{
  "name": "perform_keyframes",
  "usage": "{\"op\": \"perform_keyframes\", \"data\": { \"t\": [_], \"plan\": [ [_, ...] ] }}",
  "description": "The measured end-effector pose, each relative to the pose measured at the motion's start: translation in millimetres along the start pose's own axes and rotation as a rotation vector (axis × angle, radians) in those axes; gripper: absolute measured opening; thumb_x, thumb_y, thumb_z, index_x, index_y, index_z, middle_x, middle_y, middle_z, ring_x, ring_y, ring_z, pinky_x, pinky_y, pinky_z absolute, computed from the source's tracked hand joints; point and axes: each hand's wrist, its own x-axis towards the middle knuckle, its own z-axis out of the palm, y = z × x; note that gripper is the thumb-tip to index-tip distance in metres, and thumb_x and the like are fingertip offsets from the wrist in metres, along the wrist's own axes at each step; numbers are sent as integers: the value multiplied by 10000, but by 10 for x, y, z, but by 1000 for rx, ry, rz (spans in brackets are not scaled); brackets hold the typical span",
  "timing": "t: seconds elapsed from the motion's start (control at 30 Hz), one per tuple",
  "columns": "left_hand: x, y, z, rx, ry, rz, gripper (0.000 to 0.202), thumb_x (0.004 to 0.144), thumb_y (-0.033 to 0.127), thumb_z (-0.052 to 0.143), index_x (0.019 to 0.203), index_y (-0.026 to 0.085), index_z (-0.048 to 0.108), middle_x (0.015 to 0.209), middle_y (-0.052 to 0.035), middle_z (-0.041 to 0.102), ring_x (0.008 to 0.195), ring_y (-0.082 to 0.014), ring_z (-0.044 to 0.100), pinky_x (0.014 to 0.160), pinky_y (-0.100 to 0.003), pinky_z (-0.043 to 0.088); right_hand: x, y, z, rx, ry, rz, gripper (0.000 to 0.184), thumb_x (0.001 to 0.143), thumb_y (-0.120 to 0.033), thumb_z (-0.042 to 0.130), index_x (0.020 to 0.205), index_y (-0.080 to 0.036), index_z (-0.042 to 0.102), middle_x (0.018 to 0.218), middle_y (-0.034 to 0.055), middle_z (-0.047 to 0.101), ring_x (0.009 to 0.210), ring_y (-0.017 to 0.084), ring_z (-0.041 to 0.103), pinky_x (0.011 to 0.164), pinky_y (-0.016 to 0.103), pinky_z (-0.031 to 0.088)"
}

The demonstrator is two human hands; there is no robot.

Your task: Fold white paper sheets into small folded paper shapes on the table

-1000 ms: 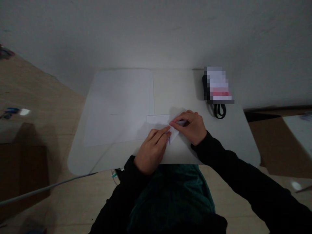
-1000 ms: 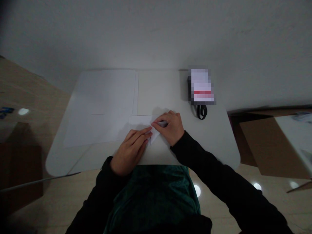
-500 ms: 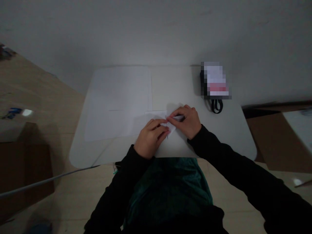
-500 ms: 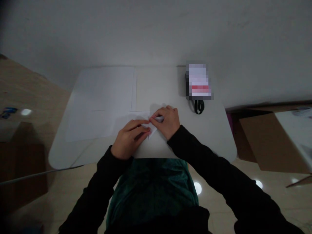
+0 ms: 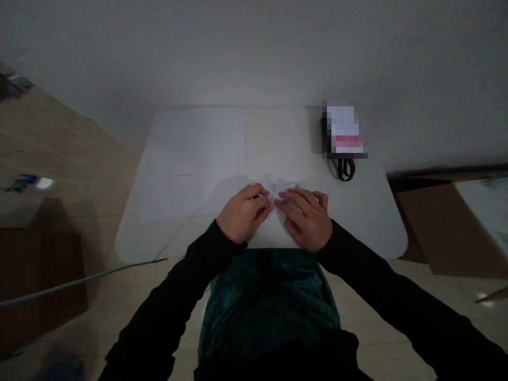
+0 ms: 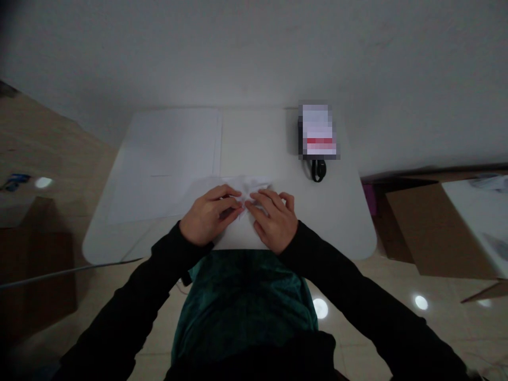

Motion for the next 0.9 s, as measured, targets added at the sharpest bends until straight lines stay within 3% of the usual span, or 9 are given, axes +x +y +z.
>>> {"op": "perform_keyframes", "data": {
  "t": [0.37, 0.63, 0.9],
  "plan": [
    [77, -37, -123, -38, -171, -16, 97, 843, 222, 657, 875, 134, 682, 1028, -96, 619, 907, -181, 651, 814, -346, 572, -22, 124, 48, 66, -100, -6, 393, 863, -92, 533, 1189, -254, 680, 1263, 80, 664, 1232, 272, 528, 959, 463, 332],
    [65, -32, -149, -33, -193, 2, 140, 832, 222, 656, 918, 116, 689, 1048, -130, 635, 988, -224, 656, 865, -381, 568, -66, 47, 33, -30, -55, -96, 326, 890, -104, 517, 1163, -159, 688, 1281, 138, 657, 1239, 272, 535, 965, 440, 370],
    [42, -54, -180, -39, -212, 32, 200, 829, 253, 679, 963, 104, 692, 1091, -147, 636, 1013, -239, 658, 871, -398, 572, -184, -79, 5, 43, -95, -92, 409, 862, -53, 498, 1207, -197, 662, 1342, 126, 617, 1333, 274, 477, 988, 450, 358]
  ]
}}
